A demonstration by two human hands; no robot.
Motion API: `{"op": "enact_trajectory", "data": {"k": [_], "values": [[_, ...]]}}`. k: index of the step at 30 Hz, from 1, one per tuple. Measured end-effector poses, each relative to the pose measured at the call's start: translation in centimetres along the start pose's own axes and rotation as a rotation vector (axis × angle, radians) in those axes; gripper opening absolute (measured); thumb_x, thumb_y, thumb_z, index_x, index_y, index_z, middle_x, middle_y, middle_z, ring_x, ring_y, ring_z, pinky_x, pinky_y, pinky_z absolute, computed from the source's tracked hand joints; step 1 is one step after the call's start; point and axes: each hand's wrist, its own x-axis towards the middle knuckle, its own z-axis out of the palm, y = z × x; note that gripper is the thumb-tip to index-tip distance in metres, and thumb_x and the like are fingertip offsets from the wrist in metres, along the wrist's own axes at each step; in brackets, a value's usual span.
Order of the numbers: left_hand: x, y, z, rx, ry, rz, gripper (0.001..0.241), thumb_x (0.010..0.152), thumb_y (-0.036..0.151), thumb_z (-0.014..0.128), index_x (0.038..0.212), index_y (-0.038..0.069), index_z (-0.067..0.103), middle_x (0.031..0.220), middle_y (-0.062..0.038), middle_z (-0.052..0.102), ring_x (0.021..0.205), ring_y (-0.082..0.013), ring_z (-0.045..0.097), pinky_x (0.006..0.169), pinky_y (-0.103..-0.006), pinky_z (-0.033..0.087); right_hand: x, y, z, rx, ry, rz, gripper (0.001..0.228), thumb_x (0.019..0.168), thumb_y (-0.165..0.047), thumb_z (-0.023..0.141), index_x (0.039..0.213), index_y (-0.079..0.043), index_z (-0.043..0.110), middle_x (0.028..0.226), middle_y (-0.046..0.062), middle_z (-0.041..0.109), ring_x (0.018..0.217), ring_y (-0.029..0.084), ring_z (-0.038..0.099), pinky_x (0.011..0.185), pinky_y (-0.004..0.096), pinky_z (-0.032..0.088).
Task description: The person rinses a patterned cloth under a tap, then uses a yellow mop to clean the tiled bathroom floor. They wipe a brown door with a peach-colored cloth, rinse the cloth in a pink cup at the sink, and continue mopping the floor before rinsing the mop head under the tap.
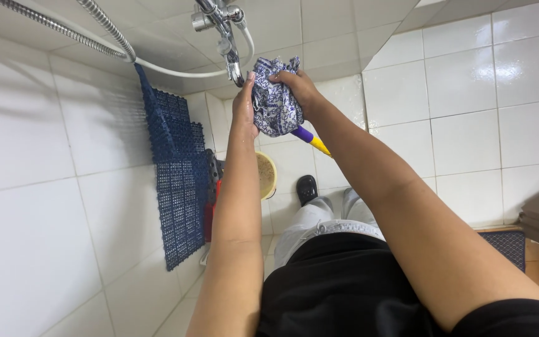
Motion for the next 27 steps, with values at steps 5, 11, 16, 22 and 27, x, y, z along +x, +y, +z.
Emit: {"op": "enact_trajectory", "data": {"k": [5,11,16,22,27], "values": [[0.6,-0.9,-0.8,0.125,-0.012,0.053,0.091,0.081,0.044,0.082,0.144,-0.005,0.038,0.125,-0.024,0.065,0.110,-0.0328,0.071,0.088,-0.0440,0.065,-0.9,-0.5,0.3,0.034,-0.059,0.001,0.037,0.081,-0.015,0.068,0.111,0.006,0.062,0.090,0.017,0.075,0.074,0.026,0.076,0.069,0.039,0.067],[-1.2,0.1,-0.5,0.044,-0.164,-0.006,0.110,0.073,0.046,0.083,0.157,0.013,0.021,0.136,-0.021,0.057,0.118,-0.0325,0.066,0.090,-0.0463,0.063,-0.3,0.4,-0.5,0.099,-0.138,0.063,0.033,0.082,-0.016,0.064,0.107,0.005,0.065,0.090,0.017,0.075,0.074,0.027,0.075,0.074,0.039,0.065],[-0.9,-0.1,-1.2,0.062,-0.138,-0.046,0.103,0.073,0.043,0.081,0.154,0.021,0.021,0.136,-0.012,0.055,0.120,-0.0262,0.064,0.092,-0.0407,0.062,-0.3,0.6,-0.2,0.120,-0.116,0.121,0.035,0.082,-0.019,0.064,0.108,0.005,0.065,0.090,0.018,0.075,0.073,0.028,0.075,0.075,0.040,0.064],[0.6,-1.2,-2.2,0.003,-0.099,0.198,0.060,0.080,0.019,0.078,0.134,0.002,0.056,0.109,-0.013,0.070,0.095,-0.0227,0.069,0.080,-0.0351,0.060,0.3,1.4,-0.1,-0.031,-0.072,0.023,0.052,0.084,-0.022,0.070,0.128,0.002,0.053,0.110,0.021,0.069,0.088,0.028,0.076,0.080,0.040,0.066],[0.3,-1.6,-2.4,-0.011,-0.091,0.264,0.050,0.082,0.012,0.073,0.128,0.002,0.060,0.105,-0.010,0.069,0.092,-0.0186,0.068,0.077,-0.0321,0.059,-1.2,-0.7,1.7,-0.185,-0.058,0.045,0.082,0.084,-0.040,0.075,0.148,-0.022,0.027,0.143,0.021,0.052,0.111,0.025,0.072,0.088,0.037,0.066]]}}
